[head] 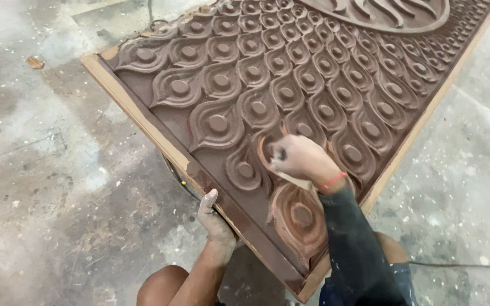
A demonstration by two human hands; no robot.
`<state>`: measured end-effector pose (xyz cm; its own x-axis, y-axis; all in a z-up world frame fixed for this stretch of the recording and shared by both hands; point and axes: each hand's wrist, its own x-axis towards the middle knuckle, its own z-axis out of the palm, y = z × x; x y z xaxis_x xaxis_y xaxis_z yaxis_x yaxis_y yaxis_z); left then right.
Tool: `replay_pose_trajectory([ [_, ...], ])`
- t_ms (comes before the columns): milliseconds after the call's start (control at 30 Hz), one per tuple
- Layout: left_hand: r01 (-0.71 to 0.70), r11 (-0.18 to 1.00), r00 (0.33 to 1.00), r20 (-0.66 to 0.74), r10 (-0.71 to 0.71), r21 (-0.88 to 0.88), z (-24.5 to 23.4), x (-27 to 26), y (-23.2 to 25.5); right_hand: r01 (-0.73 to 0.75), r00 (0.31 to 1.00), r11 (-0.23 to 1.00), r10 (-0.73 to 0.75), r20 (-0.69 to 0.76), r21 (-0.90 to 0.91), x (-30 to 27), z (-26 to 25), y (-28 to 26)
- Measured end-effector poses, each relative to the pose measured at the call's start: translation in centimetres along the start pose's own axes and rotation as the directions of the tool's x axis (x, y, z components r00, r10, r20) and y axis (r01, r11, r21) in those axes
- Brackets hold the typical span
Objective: The person sands the surface of a large carved wooden panel using a small sanding block. They move the block in circular motions over the raised patterns to smooth the wood.
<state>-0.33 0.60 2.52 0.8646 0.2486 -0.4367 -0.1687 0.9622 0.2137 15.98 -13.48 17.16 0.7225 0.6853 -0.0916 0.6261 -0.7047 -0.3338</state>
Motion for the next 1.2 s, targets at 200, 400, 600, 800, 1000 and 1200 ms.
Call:
replay_pose_trajectory([
  [200,-0.036,0.999,0.999,0.006,0.036,-0.02,-0.3,0.3,-0.2,-0.133,0.967,0.981,0.16,-0.197,0.143,-1.1,0.5,0.0],
  [400,-0.022,1.0,0.999,-0.032,0.023,0.009,-0.4,0.2,-0.2,-0.211,0.961,0.957,0.24,-0.135,0.198,-0.6,1.3,-0.9],
  [600,0.012,1.0,0.999,0.038,-0.011,-0.012,-0.4,-0.1,-0.3,-0.311,0.854,0.941,0.338,-0.395,0.131,3.8,2.0,0.1],
  [800,0.015,1.0,0.998,-0.068,-0.013,0.024,-0.3,0.2,-0.3,-0.239,0.856,0.968,0.244,-0.456,0.069,3.9,1.4,-0.2],
  [1000,-0.029,0.999,1.0,0.009,0.029,0.02,-0.2,0.3,-0.1,-0.082,0.897,0.993,0.034,-0.44,-0.09,3.7,-1.5,1.0],
  [1200,-0.014,0.995,1.0,-0.015,0.015,0.095,0.2,-0.3,0.3,0.273,0.888,0.962,-0.244,-0.39,0.02,4.5,-2.4,3.2],
])
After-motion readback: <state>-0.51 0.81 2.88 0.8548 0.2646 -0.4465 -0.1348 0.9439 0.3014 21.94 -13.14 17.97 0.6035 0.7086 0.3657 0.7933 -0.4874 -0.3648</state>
